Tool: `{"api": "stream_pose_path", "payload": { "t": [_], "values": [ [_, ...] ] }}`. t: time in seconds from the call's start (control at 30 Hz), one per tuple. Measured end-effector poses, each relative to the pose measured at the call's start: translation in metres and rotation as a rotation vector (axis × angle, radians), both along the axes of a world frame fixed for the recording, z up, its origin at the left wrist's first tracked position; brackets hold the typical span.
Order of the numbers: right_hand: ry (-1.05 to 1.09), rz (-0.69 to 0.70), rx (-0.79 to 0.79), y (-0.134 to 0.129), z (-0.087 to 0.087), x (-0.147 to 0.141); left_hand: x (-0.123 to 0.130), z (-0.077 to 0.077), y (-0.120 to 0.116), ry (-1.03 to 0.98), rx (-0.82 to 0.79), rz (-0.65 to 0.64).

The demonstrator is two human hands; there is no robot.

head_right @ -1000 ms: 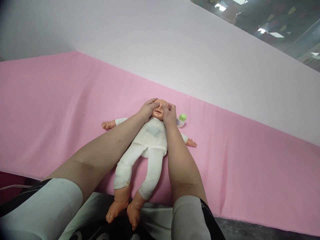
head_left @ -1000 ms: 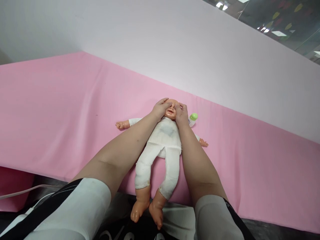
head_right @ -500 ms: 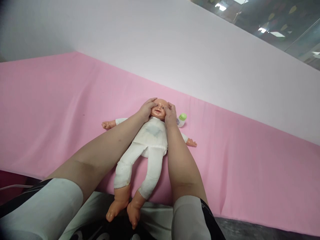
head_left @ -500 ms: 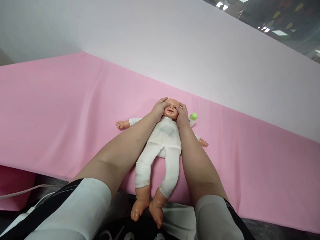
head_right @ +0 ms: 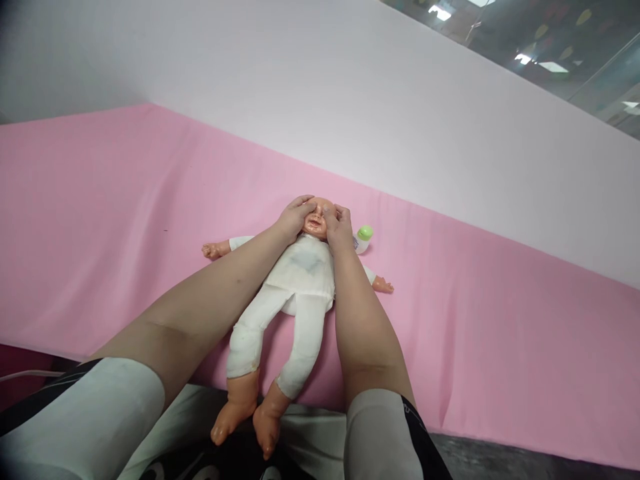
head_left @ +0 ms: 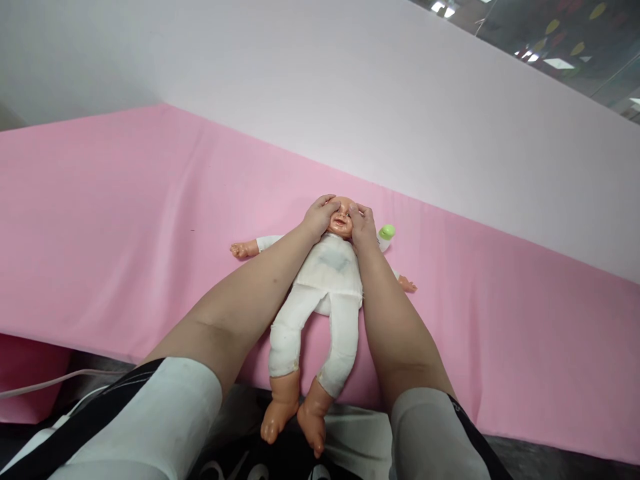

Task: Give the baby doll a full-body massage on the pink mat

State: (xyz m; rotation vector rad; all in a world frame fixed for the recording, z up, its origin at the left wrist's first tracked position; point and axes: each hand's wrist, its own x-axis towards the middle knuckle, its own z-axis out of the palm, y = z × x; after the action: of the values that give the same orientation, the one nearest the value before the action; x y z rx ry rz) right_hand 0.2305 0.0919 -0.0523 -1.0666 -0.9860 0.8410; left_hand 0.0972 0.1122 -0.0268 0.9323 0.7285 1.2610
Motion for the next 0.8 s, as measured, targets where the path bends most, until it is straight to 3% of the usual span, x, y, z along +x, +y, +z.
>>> {"api": "stream_pose_path", "payload": {
  "t": [0.43,0.8],
  "values": [
    [0.202,0.076,-0.051,-0.006,0.005,0.002,-0.006,-0.001,0.004,-0.082,-0.088,-0.036],
    [0.057,0.028,-0.031,-0.002,0.003,-0.001,-0.003,0.002,-0.002,-0.012,-0.029,-0.038]
  ]
}}
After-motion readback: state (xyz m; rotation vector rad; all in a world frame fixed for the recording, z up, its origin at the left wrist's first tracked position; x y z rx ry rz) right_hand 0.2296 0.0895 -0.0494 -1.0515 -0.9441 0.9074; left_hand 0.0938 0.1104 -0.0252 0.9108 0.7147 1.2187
